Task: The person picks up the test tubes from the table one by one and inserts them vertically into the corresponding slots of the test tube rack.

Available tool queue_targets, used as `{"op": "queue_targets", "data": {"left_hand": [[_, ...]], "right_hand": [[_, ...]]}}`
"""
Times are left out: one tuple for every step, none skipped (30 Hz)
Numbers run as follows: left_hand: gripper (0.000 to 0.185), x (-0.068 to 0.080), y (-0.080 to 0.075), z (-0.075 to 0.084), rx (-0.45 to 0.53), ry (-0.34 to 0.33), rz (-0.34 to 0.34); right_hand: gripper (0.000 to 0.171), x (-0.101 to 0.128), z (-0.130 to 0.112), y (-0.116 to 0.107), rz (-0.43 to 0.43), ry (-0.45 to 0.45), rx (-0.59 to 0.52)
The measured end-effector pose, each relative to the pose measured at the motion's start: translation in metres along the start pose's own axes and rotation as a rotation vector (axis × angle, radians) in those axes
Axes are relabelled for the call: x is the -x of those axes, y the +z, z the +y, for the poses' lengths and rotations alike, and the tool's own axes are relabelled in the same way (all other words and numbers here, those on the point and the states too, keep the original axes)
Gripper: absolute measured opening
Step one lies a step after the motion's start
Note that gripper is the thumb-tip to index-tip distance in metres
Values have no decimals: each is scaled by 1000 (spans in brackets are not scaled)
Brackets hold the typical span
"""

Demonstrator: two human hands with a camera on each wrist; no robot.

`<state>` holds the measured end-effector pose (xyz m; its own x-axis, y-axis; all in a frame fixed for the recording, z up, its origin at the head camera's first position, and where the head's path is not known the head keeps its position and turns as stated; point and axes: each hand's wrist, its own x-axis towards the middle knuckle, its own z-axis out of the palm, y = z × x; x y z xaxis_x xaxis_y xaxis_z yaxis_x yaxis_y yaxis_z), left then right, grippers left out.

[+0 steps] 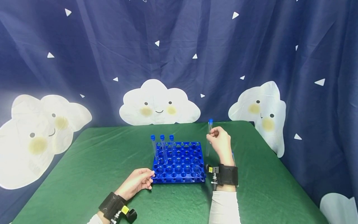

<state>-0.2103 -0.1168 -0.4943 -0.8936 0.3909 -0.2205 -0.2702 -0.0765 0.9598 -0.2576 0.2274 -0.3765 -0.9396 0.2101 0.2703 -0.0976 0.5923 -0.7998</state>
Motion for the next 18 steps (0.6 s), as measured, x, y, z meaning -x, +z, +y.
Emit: {"op": "queue_targets", "data": {"left_hand": [[17,0,0,0,0,1,-1],[17,0,0,0,0,1,-1],[17,0,0,0,0,1,-2],[17,0,0,-1,0,1,-2],[17,0,-1,-1,0,0,-2],[17,0,-1,-1,1,-1,-2],[18,0,-1,-1,2,-1,-2],[18,0,-1,-1,1,-2,-2],[19,0,-1,-1,0,-1,-2],[19,0,-1,-1,0,-1,-2],[19,0,-1,-1,0,-1,-1],[19,0,-1,-1,1,-1,-1],[19,0,-1,-1,2,-1,0],[18,0,0,-1,2,-1,1],[18,0,0,0,2,-2,1],[18,0,0,0,2,-3,1],[17,0,0,0,3,-4,0],[17,0,0,0,2,-4,-1]], "right_hand": [[21,0,-3,2,-10,-12,-18],[20,1,-6,5,-20,-23,-35],[21,1,-9,8,-33,-38,-51],[20,1,-11,11,-45,-51,-64],[20,2,-14,14,-59,-65,-75],[19,2,-17,17,-71,-77,-79],[18,3,-19,21,-84,-91,-83],[18,4,-21,24,-96,-106,-80],[17,5,-24,27,-108,-121,-74],[16,6,-27,30,-122,-134,-71],[16,7,-29,32,-136,-149,-62],[16,8,-31,35,-149,-164,-54],[15,9,-33,37,-164,-179,-48],[15,10,-35,39,-176,-191,-41],[15,10,-37,41,-188,-202,-37],[16,11,-38,43,-200,-210,-36],[16,11,-39,45,-211,-219,-28],[16,11,-39,46,-221,-223,-27]]}}
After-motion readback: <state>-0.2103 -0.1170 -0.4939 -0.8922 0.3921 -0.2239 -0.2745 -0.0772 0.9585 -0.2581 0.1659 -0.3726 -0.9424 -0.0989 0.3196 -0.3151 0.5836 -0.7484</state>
